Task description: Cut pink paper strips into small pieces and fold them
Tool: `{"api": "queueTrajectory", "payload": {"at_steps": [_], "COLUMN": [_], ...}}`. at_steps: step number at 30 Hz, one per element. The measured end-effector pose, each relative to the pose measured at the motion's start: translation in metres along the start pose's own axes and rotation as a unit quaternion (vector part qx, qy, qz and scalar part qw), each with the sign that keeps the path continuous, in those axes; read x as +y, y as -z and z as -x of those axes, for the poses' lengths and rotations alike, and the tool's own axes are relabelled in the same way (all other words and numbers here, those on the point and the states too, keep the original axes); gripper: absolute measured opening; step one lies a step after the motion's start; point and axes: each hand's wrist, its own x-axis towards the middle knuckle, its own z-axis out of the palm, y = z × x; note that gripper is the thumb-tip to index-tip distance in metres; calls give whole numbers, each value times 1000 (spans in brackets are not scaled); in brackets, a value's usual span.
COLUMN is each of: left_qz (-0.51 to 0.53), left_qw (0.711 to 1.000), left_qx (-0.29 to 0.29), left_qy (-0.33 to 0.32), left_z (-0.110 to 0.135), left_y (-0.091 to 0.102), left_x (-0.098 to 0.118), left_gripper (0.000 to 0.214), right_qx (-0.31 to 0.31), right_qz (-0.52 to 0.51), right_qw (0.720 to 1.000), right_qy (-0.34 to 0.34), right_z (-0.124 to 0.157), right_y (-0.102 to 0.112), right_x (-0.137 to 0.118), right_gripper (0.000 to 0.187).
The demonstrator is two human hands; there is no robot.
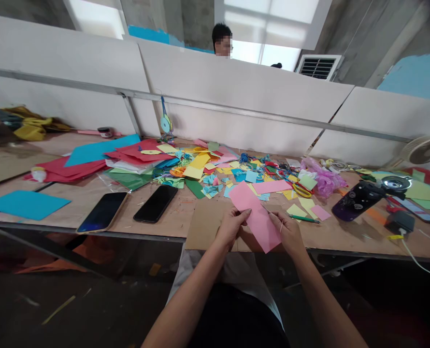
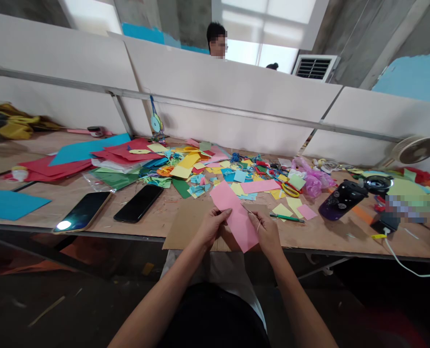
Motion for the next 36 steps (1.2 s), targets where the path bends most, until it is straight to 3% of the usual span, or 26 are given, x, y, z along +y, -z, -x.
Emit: {"api": "queueTrajectory", "payload": {"at_steps": [15,29,36], "left_qz": [-15,31,39], "left_qw": [1000,998,997], "left_qx": [-3,-48,-43], "left_qy": [6,34,41], "left_z": [0,1,4], "left_y": [1,2,-1], "left_x": [-2,-7,-1], "left_gripper": [41,41,39], "right_qx": [19,9,7], "right_qz": [-3,-28,-38], "right_qw": [1000,1000,999], "right_qy": [5,5,-9], "right_z": [0,-4,-4], "right_y": [-3,-3,-2], "right_x": [-3,-4,-5], "right_gripper": [37,36,36]}}
